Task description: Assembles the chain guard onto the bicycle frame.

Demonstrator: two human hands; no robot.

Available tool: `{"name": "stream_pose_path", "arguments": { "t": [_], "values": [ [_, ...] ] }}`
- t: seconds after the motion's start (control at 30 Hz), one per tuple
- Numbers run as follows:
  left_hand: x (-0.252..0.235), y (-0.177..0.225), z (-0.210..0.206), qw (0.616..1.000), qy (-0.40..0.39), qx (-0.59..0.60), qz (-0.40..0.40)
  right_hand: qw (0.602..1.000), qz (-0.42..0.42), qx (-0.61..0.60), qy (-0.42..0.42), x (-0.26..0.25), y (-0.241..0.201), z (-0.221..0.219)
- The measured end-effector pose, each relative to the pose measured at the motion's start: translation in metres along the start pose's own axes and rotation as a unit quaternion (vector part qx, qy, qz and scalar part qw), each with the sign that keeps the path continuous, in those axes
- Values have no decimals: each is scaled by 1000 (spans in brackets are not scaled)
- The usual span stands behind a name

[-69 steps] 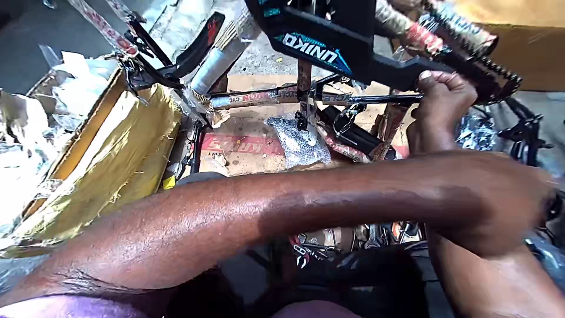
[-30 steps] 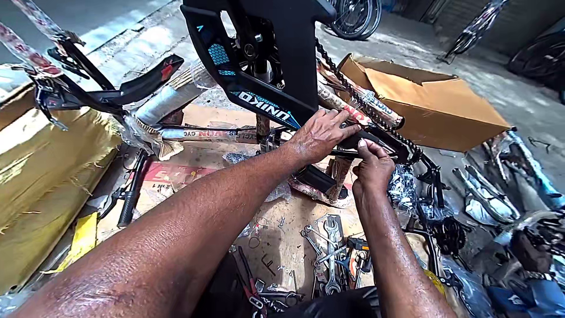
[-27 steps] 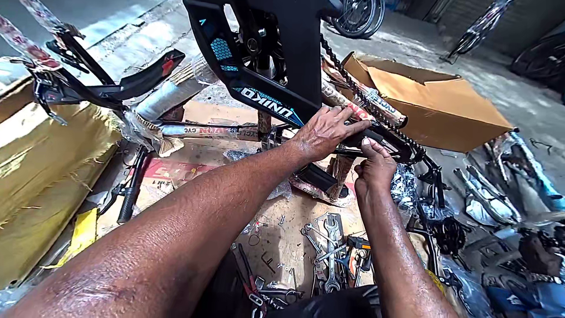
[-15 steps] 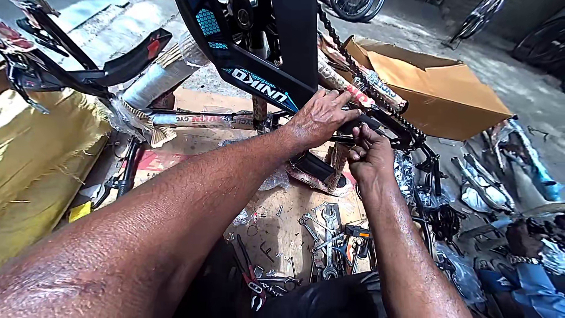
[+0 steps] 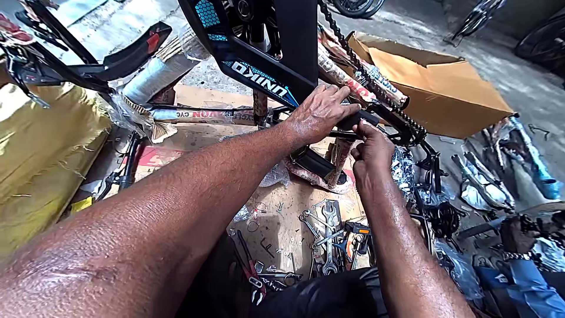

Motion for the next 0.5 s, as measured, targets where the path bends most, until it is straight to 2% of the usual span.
{"name": "stream_pose_path", "arguments": {
  "t": [0.13,0.33,0.5],
  "values": [
    [-2,0,1,1000,17,4,1,996,77,43,6,-6,3,3],
    [-5,-1,-1,1000,13,-3,-3,992,105,64,5,-13,4,8],
    [-4,-1,0,1000,3,3,-1,963,236,127,12,-18,10,9]
  ]
}}
Point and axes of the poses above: each hand's wrist, its own x-axis away from the middle knuckle, its own z-axis out of the back of the hand, y = z × x, the point moved 3 cm from there along -x, towards the middle knuckle, and after that the axes turned 2 degrees about y, right-handed, at the moved point
